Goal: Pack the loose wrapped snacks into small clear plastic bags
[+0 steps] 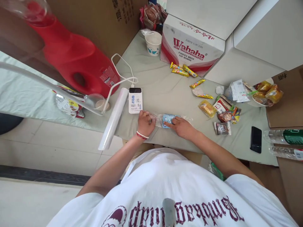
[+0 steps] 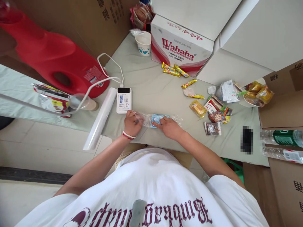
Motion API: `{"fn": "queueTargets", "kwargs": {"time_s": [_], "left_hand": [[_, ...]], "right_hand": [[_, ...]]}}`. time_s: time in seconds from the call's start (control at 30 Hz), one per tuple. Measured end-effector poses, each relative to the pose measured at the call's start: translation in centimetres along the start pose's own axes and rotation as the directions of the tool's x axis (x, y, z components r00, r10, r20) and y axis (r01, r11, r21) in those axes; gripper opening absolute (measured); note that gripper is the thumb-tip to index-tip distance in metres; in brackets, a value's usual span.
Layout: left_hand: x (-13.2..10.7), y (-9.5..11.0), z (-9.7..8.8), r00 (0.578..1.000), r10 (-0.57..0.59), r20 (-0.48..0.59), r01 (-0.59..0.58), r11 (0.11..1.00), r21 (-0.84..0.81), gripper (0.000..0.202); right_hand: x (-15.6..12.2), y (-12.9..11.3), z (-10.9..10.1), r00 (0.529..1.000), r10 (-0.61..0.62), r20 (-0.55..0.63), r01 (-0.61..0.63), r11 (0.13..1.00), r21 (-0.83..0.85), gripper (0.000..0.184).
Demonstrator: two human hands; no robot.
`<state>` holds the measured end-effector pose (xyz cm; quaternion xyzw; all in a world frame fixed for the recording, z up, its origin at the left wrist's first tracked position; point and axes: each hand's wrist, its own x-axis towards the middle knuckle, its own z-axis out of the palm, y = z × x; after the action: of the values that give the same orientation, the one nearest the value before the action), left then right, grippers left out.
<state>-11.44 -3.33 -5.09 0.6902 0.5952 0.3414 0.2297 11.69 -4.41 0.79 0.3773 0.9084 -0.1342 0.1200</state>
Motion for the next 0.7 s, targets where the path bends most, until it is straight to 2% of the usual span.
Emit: {"fn": "queueTargets", "kwargs": {"time_s": [0.07,0.17,0.23,0.33,0.4,0.43,0.5,0.53,0.6,0.63,0.7], "left_hand": [[-0.7,0.8,-0.5,0.998,-0.039,-0.058,0.029,0.985,-0.171,0.028],[-1.8,2.5,-1.4,0.994,-0.104,-0.035,0.083,0.923,-0.375,0.026],[-2.6,3.1,-2.3,0.986,-0.166,0.014,0.155,0.880,-0.449,0.022],[-3.5,2.9,-4.0,0.954,-0.294,0.057,0.285,0.832,-0.476,0.020],[-3.6,2.5,-4.8,0.928,-0.371,-0.021,0.325,0.838,-0.437,0.023],[-3.5,2.3,-5.0,0.914,-0.394,-0.095,0.328,0.856,-0.400,0.025],[-3.0,2.3,-4.8,0.893,-0.379,-0.243,0.319,0.913,-0.254,0.031],[-2.6,2.3,-4.5,0.898,-0.344,-0.275,0.312,0.938,-0.152,0.037],[-1.8,2.4,-3.7,0.945,-0.253,-0.209,0.273,0.959,0.076,0.050],[-1.5,2.3,-3.4,0.966,-0.223,-0.130,0.243,0.956,0.163,0.049],[-1.2,2.2,-3.1,0.975,-0.218,0.035,0.207,0.958,0.199,0.030]], "right_hand": [[-0.2,-0.3,0.7,0.999,0.037,-0.026,-0.037,0.999,0.003,0.057],[-0.3,-0.5,1.3,0.996,0.077,-0.048,-0.077,0.997,0.006,0.058],[-0.4,-0.7,1.4,0.993,0.104,-0.058,-0.103,0.994,0.027,0.058],[-0.4,-1.0,1.4,0.990,0.128,-0.057,-0.126,0.991,0.044,0.059],[-0.4,-1.2,1.3,0.990,0.135,-0.048,-0.134,0.990,0.035,0.060],[-0.4,-1.4,1.2,0.989,0.139,-0.043,-0.138,0.990,0.028,0.060],[-0.4,-1.6,1.2,0.989,0.145,-0.041,-0.145,0.989,0.021,0.060],[-0.4,-1.7,1.2,0.988,0.147,-0.044,-0.146,0.989,0.020,0.060],[-0.4,-1.8,1.3,0.987,0.155,-0.054,-0.153,0.988,0.026,0.059],[-0.5,-1.7,1.3,0.986,0.159,-0.058,-0.157,0.987,0.031,0.059],[-0.7,-1.6,1.5,0.985,0.160,-0.061,-0.157,0.986,0.046,0.062]]}}
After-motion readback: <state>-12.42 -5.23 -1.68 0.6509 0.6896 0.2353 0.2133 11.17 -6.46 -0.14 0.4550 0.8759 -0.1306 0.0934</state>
